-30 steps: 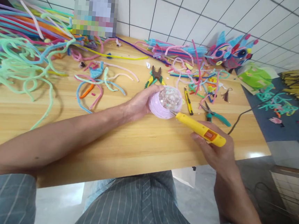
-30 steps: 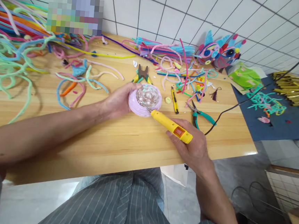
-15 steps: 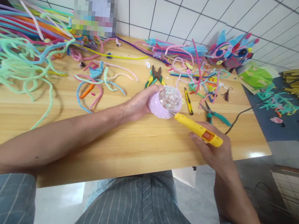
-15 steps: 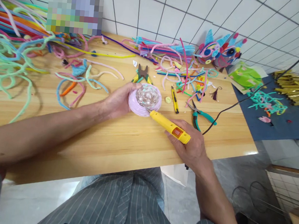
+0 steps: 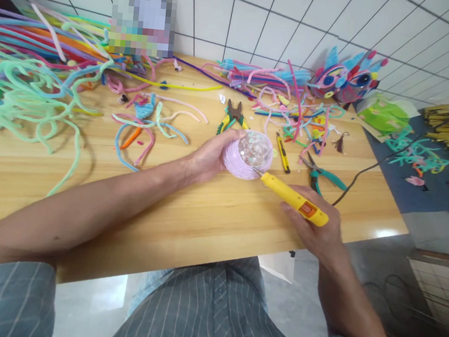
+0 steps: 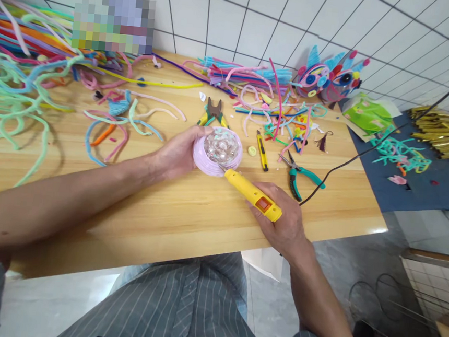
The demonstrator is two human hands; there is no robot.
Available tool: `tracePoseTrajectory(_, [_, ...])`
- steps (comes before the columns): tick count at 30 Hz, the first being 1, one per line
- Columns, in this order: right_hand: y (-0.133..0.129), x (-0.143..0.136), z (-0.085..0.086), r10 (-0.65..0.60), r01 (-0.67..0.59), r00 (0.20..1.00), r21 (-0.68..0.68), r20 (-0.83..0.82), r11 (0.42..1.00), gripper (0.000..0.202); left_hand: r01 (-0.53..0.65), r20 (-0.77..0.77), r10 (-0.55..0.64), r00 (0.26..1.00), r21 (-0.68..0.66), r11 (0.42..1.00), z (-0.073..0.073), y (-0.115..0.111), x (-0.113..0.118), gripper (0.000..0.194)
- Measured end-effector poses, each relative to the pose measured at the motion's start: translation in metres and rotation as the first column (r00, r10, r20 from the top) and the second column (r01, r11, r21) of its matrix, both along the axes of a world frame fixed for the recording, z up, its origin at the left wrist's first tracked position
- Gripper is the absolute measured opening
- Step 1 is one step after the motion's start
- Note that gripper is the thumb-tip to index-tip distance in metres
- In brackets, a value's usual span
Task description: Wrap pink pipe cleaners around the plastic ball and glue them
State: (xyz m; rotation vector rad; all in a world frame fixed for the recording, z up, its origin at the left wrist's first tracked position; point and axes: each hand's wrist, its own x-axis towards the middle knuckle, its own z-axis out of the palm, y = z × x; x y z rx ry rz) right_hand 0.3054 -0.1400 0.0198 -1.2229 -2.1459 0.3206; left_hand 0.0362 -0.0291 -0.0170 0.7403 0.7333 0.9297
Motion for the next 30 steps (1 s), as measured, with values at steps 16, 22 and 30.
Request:
tracePoseTrajectory(16, [-0.0007, -0.0004, 0.0001, -0.008, 0.008, 1.0, 0.01, -0.007, 1.0, 0.029, -0.009, 0.027, 0.009, 1.0, -0.001, 1.0, 0.003, -0.0026, 0.0013, 0.042])
tracePoseTrajectory(22, [-0.0019, 0.0004, -0.0007, -0.005, 0.005, 1.0, 0.004, -0.005, 1.0, 0.03, -0.015, 0.003, 0.015, 1.0, -0.004, 1.0, 0.0038, -0.0032, 0.0008, 0.042])
tracePoseTrajectory(30, [-0.0021, -0.0021, 0.0, -0.035, 0.034, 0.999, -0.025, -0.03, 0.999, 0.021, -0.012, 0.017, 0.013, 1.0, -0.012, 1.0, 0.0031, -0.0034, 0.0021, 0.042])
